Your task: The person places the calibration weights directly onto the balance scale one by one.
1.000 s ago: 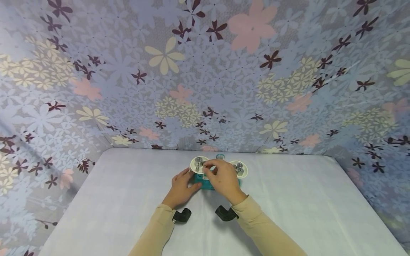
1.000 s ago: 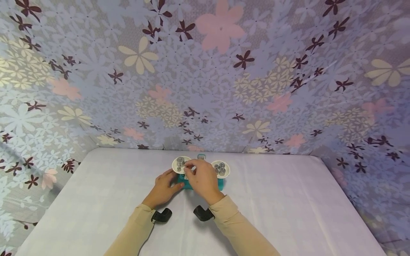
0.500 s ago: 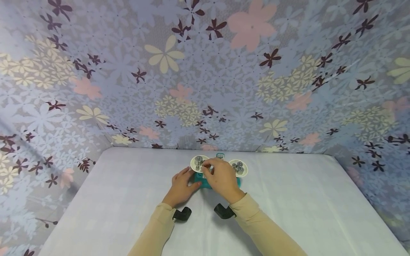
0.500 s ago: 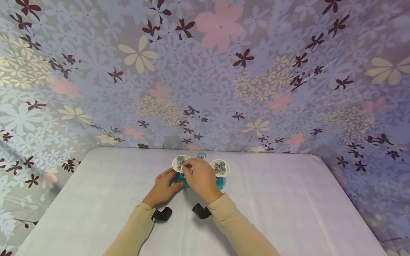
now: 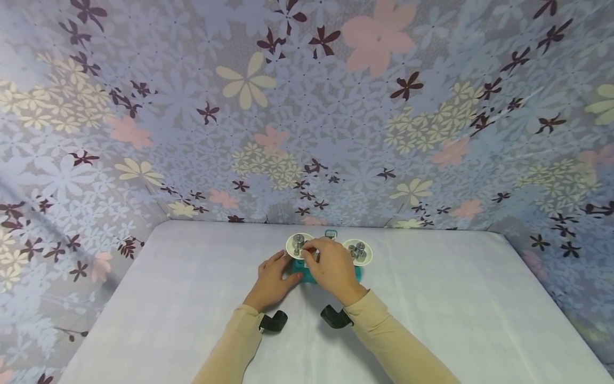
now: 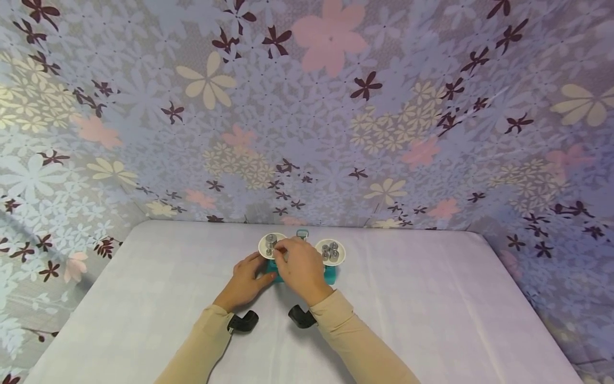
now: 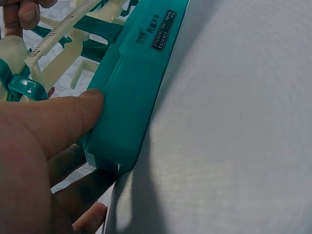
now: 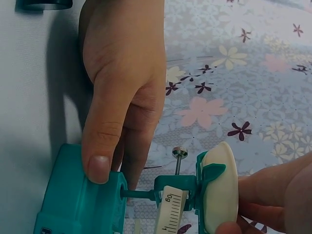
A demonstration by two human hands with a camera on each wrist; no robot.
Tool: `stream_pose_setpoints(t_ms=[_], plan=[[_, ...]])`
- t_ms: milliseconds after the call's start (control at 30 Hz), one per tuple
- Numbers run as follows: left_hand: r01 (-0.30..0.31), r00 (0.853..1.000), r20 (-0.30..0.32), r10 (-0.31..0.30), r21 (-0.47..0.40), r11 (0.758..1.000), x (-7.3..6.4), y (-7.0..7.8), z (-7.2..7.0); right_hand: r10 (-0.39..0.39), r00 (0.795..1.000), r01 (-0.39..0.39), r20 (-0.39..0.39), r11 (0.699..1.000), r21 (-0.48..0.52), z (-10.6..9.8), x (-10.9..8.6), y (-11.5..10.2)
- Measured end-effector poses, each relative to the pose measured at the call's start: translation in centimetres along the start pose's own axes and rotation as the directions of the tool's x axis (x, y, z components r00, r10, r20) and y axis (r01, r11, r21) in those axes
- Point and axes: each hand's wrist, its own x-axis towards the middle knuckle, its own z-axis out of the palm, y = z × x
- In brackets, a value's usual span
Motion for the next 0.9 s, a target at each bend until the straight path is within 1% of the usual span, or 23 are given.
stream_pose_setpoints(t_ms=[100, 300, 500, 767, 900], plan=[[-0.002, 1.0, -0.004, 0.002, -0.001, 1.0, -0.1, 0.0, 0.0, -0.01, 1.0, 0.01, -0.002, 1.0, -0.006, 0.1, 0.0, 0.0], [-0.004, 1.0, -0.001, 0.004, 0.001, 1.0, -0.2, -0.1, 0.1, 0.011, 1.0, -0.011, -0.008, 1.0, -0.005, 0.3, -0.1, 0.0], [0.001, 1.0, -0.001, -0.001, -0.002, 1.0, -0.2, 0.0, 0.1, -0.002, 0.999, 0.002, -0.04, 1.0, 0.013, 0.1, -0.3, -0.2], [0.002, 1.0, -0.005, -0.002, 0.023, 1.0, -0.2, 0.0, 0.0, -0.017, 0.997, 0.02, -0.076, 0.999, 0.043, -1.1, -0.9, -0.3], [0.009, 1.0, -0.004, -0.009, 0.007, 1.0, -0.2, -0.2, -0.2, -0.031, 0.994, 0.037, -0.106, 0.998, 0.049, -1.8, -1.4, 0.1]])
